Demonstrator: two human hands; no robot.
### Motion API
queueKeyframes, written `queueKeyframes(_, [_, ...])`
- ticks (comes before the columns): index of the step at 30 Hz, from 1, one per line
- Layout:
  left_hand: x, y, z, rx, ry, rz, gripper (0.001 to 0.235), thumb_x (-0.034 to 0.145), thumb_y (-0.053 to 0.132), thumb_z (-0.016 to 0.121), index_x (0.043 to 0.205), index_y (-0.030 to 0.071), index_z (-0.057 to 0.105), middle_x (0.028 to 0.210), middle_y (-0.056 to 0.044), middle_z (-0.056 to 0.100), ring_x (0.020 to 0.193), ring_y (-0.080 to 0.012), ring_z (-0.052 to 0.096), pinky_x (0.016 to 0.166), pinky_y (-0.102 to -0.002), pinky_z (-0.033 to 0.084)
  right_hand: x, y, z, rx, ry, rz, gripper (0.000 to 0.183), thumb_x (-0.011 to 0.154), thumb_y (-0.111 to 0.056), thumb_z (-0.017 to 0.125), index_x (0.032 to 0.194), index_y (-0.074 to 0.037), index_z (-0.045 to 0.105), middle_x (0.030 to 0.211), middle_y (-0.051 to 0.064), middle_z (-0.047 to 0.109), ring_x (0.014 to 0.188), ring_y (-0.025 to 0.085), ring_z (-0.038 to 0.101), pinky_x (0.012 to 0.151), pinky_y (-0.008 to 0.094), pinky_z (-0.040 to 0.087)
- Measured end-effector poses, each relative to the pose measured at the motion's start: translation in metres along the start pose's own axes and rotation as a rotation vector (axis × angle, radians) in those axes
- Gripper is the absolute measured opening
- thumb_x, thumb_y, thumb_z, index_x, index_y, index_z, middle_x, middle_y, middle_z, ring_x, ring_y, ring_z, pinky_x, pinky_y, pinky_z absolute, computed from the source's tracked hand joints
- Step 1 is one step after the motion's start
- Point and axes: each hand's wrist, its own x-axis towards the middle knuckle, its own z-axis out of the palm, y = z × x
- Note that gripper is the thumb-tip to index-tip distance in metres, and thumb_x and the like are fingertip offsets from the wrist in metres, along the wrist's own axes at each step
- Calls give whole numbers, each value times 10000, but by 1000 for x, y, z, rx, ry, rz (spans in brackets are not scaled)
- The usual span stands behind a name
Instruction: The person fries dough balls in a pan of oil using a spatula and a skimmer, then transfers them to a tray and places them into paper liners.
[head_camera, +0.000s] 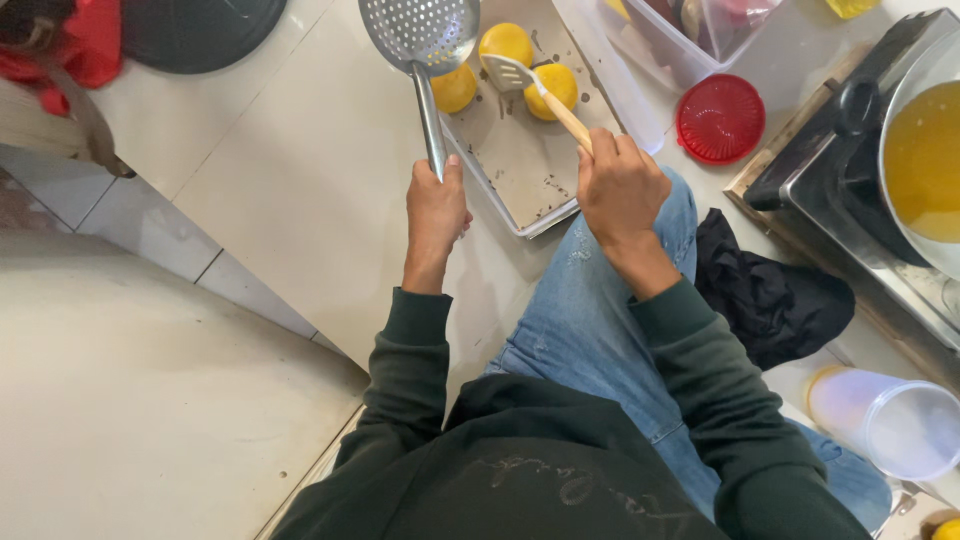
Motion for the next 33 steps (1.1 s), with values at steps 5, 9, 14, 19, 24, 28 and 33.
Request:
queueKeyframes(5, [2, 2, -7, -3, -28, 17, 329, 993, 231, 424, 1040, -80, 520, 572, -85, 543, 409, -143, 590, 381, -264, 523, 10, -8, -3, 106, 27, 49, 182, 933, -361, 680, 1060, -236, 643, 758, -28, 543, 682, 184, 677, 617, 283, 540])
queueKeyframes(9, [3, 9, -15, 2, 27, -42, 327, 994, 230, 426, 1059, -73, 531, 582, -77, 556, 411, -137, 600, 388, -252, 531, 23, -19, -7, 135, 70, 44, 168, 950, -322, 679, 1091, -237, 646, 794, -41, 538, 719, 167, 665, 633, 264, 538])
queueKeyframes(14, [3, 14, -29, 15, 43, -11, 313, 1002, 230, 414, 1047, -57, 530, 583, -63, 539, 404, -118, 588, 390, -236, 534, 33, -25, -1, 113, 70, 27, 201, 910, -268, 738, 1092, -228, 664, 802, -45, 535, 713, 147, 646, 613, 261, 544])
queueKeyframes(19, [3, 14, -31, 6, 41, 1, 325, 1003, 237, 410, 1070, -62, 520, 607, -61, 538, 423, -119, 591, 404, -251, 546, 31, -32, -3, 238, 33, 75, 171, 913, -373, 720, 1011, -245, 661, 706, -16, 556, 657, 214, 684, 586, 332, 542])
queueKeyframes(24, [4, 9, -25, 12, 15, 36, 329, 1003, 234, 408, 1055, -69, 526, 597, -64, 535, 413, -125, 584, 398, -260, 543, 8, -42, -15, 213, -6, 82, 147, 878, -390, 720, 965, -290, 658, 675, -41, 557, 631, 199, 678, 571, 320, 536])
queueKeyframes(28, [8, 8, -16, -20, -20, -54, 327, 997, 227, 413, 1072, -72, 523, 612, -57, 545, 420, -123, 592, 407, -258, 544, -5, -49, -18, 245, -7, 77, 152, 885, -367, 715, 986, -264, 664, 687, -44, 579, 640, 178, 683, 583, 283, 531])
queueKeyframes(33, [8, 1, -12, -22, -27, 6, 326, 1002, 232, 417, 1052, -71, 528, 604, -63, 539, 413, -123, 588, 400, -259, 543, -14, -55, -9, 239, 3, 50, 176, 889, -357, 715, 1023, -254, 668, 719, -37, 589, 675, 175, 689, 620, 268, 532])
